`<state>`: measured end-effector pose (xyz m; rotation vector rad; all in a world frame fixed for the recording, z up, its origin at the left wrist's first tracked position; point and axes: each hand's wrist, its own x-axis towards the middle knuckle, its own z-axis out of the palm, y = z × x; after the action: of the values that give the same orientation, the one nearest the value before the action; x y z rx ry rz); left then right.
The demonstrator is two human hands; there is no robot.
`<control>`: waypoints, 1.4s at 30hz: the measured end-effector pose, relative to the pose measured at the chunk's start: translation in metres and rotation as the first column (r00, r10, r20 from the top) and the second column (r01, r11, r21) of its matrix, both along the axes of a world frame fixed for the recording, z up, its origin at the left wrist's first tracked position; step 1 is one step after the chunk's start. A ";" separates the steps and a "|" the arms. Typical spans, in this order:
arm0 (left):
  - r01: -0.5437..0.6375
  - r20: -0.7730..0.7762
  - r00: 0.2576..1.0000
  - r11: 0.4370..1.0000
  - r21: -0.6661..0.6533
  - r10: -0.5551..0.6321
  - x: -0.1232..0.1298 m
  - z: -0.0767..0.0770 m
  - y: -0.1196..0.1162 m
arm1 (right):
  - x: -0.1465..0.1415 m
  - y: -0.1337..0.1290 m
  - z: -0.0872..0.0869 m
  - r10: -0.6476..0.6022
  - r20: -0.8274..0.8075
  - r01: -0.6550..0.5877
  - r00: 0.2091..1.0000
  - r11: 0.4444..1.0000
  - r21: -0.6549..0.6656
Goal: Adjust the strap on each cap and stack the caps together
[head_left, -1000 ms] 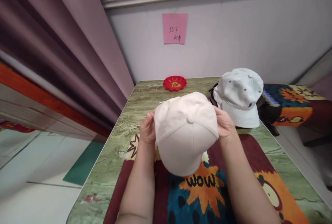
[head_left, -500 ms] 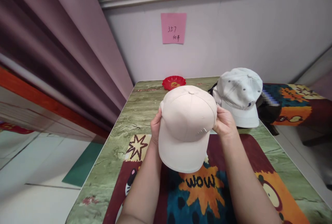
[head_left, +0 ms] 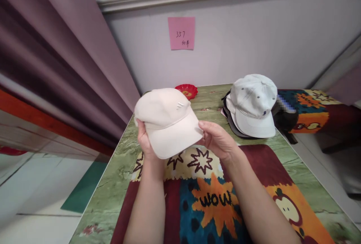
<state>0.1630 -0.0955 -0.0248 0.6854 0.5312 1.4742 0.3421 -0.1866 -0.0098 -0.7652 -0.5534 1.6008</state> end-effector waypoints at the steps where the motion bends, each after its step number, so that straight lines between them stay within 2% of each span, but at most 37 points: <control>1: -0.032 0.036 0.999 0.999 -0.005 0.032 -0.002 0.001 0.002 | -0.004 -0.001 0.002 0.008 -0.022 -0.008 1.000 1.000 -0.010; 4: -0.077 0.092 0.993 0.997 -0.027 0.079 -0.002 0.002 0.007 | -0.016 -0.002 0.009 -0.039 -0.097 0.034 0.995 0.998 -0.047; 10: -0.069 0.054 0.996 0.997 -0.038 0.071 0.010 -0.003 0.008 | -0.038 -0.009 0.022 -0.243 -0.243 0.232 0.939 0.970 -0.074; 13: -0.070 0.050 0.996 0.997 -0.039 0.071 0.014 -0.003 0.007 | -0.049 -0.015 0.023 -0.256 -0.272 0.243 0.928 0.967 -0.081; 16: -0.069 0.084 0.994 0.995 -0.072 0.075 0.018 -0.001 0.006 | -0.054 -0.014 0.017 -0.288 -0.265 0.257 0.920 0.955 -0.145; 19: -0.092 0.094 0.991 0.992 -0.082 0.100 0.023 0.002 0.005 | -0.048 -0.009 0.012 -0.359 -0.258 0.313 0.897 0.928 -0.203; 21: -0.097 0.064 0.993 0.995 -0.026 0.098 0.024 0.003 0.004 | -0.037 -0.007 0.014 -0.403 -0.235 0.349 0.885 0.906 -0.238; 22: -0.068 0.028 0.997 0.998 0.010 0.067 0.024 0.003 0.002 | -0.030 -0.006 0.016 -0.428 -0.217 0.378 0.877 0.895 -0.237; 24: 0.077 -0.112 0.991 0.995 0.061 -0.070 0.023 0.003 -0.001 | -0.011 -0.007 0.023 -0.497 -0.170 0.474 0.851 0.866 -0.158; 26: 0.260 -0.306 0.923 0.964 0.045 -0.235 0.022 0.003 -0.004 | 0.013 -0.010 0.028 -0.592 -0.114 0.597 0.798 0.803 0.009; 28: 0.367 -0.460 0.825 0.930 -0.007 -0.329 0.022 0.002 -0.007 | 0.041 -0.013 0.029 -0.710 -0.047 0.706 0.703 0.688 0.166; 30: 0.391 -0.534 0.767 0.919 -0.051 -0.356 0.022 0.000 -0.007 | 0.073 -0.015 0.022 -0.833 -0.007 0.804 0.554 0.532 0.265; 32: 0.371 -0.552 0.756 0.925 -0.080 -0.351 0.023 -0.002 -0.006 | 0.105 -0.016 0.010 -0.904 0.041 0.852 0.426 0.416 0.319; 34: 0.336 -0.553 0.764 0.936 -0.100 -0.333 0.024 -0.004 -0.005 | 0.132 -0.015 -0.007 -0.946 0.065 0.905 0.317 0.322 0.277; 36: 0.313 -0.553 0.768 0.943 -0.115 -0.322 0.025 -0.005 -0.004 | 0.153 -0.012 -0.024 -0.971 0.084 0.963 0.222 0.232 0.139; 39: 0.309 -0.552 0.767 0.942 -0.130 -0.327 0.026 -0.004 -0.004 | 0.171 -0.007 -0.046 -0.972 0.176 0.986 0.154 0.140 -0.090; 42: 0.314 -0.554 0.761 0.939 -0.141 -0.337 0.028 -0.004 -0.005 | 0.177 -0.002 -0.060 -0.960 0.258 0.986 0.107 0.070 -0.149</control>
<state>0.1905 -0.1007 -0.0284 1.1432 0.8503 0.9067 0.5196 -0.1884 -0.0693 -1.0944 0.2488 0.2629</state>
